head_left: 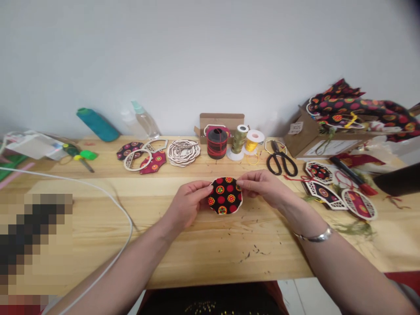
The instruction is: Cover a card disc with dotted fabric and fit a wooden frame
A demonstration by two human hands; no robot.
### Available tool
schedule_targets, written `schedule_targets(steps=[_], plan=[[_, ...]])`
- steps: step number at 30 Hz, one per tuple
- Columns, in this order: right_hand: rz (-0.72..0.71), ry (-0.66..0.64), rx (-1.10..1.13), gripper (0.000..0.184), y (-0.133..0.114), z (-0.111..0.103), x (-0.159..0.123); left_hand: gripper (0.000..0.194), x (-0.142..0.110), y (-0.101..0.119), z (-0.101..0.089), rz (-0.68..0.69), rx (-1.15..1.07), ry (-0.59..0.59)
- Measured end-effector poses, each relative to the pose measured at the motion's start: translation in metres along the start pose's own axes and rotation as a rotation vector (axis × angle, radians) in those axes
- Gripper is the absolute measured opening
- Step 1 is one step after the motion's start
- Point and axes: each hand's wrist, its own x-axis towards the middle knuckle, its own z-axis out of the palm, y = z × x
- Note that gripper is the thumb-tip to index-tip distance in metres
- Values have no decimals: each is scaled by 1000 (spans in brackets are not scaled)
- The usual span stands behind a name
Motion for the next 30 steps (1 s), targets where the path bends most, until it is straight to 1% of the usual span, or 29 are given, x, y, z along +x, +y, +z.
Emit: schedule_targets(steps=[7, 10, 13, 19, 21, 23, 25, 26, 28, 30], plan=[[-4, 32, -12, 24, 4, 0, 3, 28, 1, 1, 0, -15, -4, 41], [9, 59, -6, 23, 4, 0, 4, 29, 1, 3, -1, -14, 35, 49], [35, 91, 1, 22, 5, 0, 4, 25, 2, 5, -3, -10, 79, 87], [68, 136, -70, 19, 7, 1, 6, 21, 1, 9, -3, -35, 208, 179], [73, 131, -116, 19, 7, 1, 6, 21, 0, 10, -2, -50, 268, 198], [64, 109, -181, 23, 7, 2, 6, 21, -1, 10, -2, -39, 348, 216], [38, 96, -255, 29, 9, 2, 7, 21, -1, 7, -4, 9, 464, 230], [20, 102, -296, 31, 11, 1, 8, 22, -1, 5, -5, 57, 539, 232], [-26, 152, -393, 33, 14, -1, 9, 22, -2, 1, -10, 208, 736, 241], [-93, 236, -477, 32, 16, -2, 10, 22, -4, -1, -13, 394, 1000, 284]])
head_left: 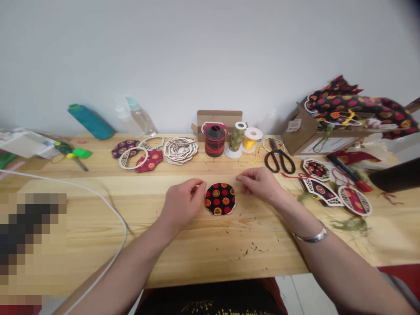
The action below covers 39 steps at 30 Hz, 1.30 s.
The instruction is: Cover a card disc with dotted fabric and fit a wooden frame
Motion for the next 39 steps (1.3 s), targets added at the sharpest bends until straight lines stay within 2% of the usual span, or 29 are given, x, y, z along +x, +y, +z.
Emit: schedule_targets(steps=[3, 5, 8, 11, 15, 21, 33, 39], plan=[[-136, 128, -20, 21, -2, -2, -2, 26, 1, -2, -3, 160, 259, 114], [-299, 122, -43, 10, -6, -3, -6, 30, 3, -1, -5, 243, 244, 119], [-534, -11, -139, 14, -10, -2, -12, 44, 6, -1, -6, 366, 133, 5], [-609, -136, -175, 29, -10, 1, -15, 57, 5, 0, -6, 374, 79, -136], [-631, -179, -229, 45, -8, 6, -15, 64, 2, 2, -4, 362, 72, -221], [-593, -186, -279, 48, -9, 9, -14, 68, 1, 4, -3, 305, 117, -280], [-612, -190, -320, 48, -5, 8, -14, 75, 1, 4, -1, 262, 155, -318], [-560, -224, -335, 52, -10, 8, -15, 75, 0, 4, 0, 270, 210, -328]])
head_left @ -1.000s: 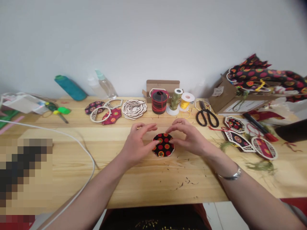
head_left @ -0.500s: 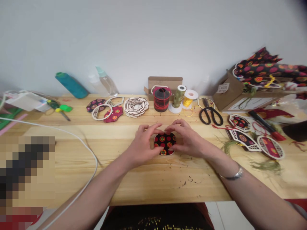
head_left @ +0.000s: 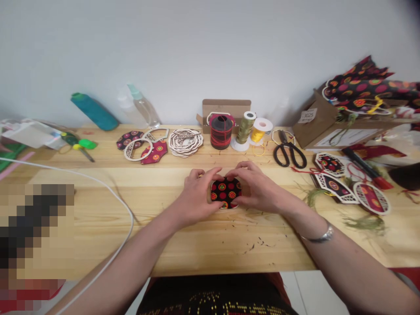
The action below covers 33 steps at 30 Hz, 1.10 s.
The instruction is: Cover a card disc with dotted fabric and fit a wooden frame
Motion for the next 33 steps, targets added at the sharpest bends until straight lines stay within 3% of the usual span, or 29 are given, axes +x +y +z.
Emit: schedule_targets(steps=[6, 13, 27, 33], plan=[[-6, -10, 19, 53, 0, -2, -1, 75, 1, 0, 0, 2, 1, 2], [-72, 184, 58, 33, 10, -1, 0, 65, 1, -3, -3, 42, -69, 169], [-49, 139, 50, 35, 13, 1, 0, 64, 2, -6, 4, 26, 48, 91], [-7, 359, 123, 24, 9, -7, 2, 55, 3, -7, 3, 116, -81, 298]])
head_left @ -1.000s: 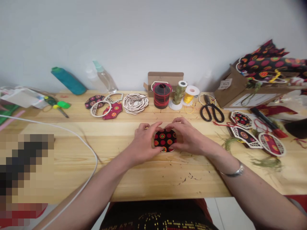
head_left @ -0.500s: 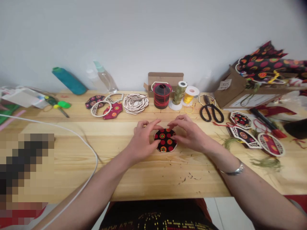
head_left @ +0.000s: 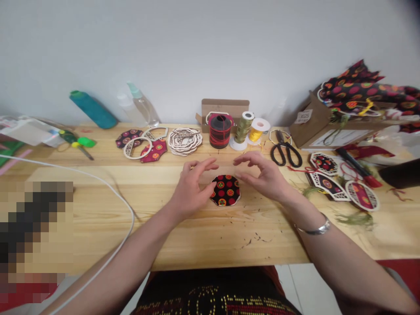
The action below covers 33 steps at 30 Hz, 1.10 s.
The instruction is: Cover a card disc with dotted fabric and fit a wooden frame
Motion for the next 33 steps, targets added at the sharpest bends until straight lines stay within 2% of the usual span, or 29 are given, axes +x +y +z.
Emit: schedule_targets(steps=[2, 5, 7, 9, 12, 17, 21, 26, 33], plan=[[34, 7, -19, 20, -5, -2, 2, 50, -1, 3, -1, -8, -38, 31], [65, -110, -70, 17, -16, -4, 1, 47, -6, 14, -4, -60, -34, 36], [59, -179, -85, 16, -21, -5, -1, 49, -11, 22, -8, -81, 21, 8], [14, -196, -83, 16, -22, -4, -5, 51, -15, 26, -11, -64, 82, -36], [-99, -191, -74, 17, -18, 0, -9, 48, -17, 21, -10, 21, 176, -62], [-228, -92, -36, 21, -7, 10, -11, 46, -12, 1, -1, 143, 192, 23], [-213, -118, -26, 25, 1, 6, -14, 45, -10, -9, -1, 199, 153, 56], [-161, -192, 2, 20, 4, -2, -16, 45, -10, -12, -6, 168, 124, -61], [-118, -295, 9, 23, 0, -2, -18, 49, -11, -7, -5, 150, 194, -126]])
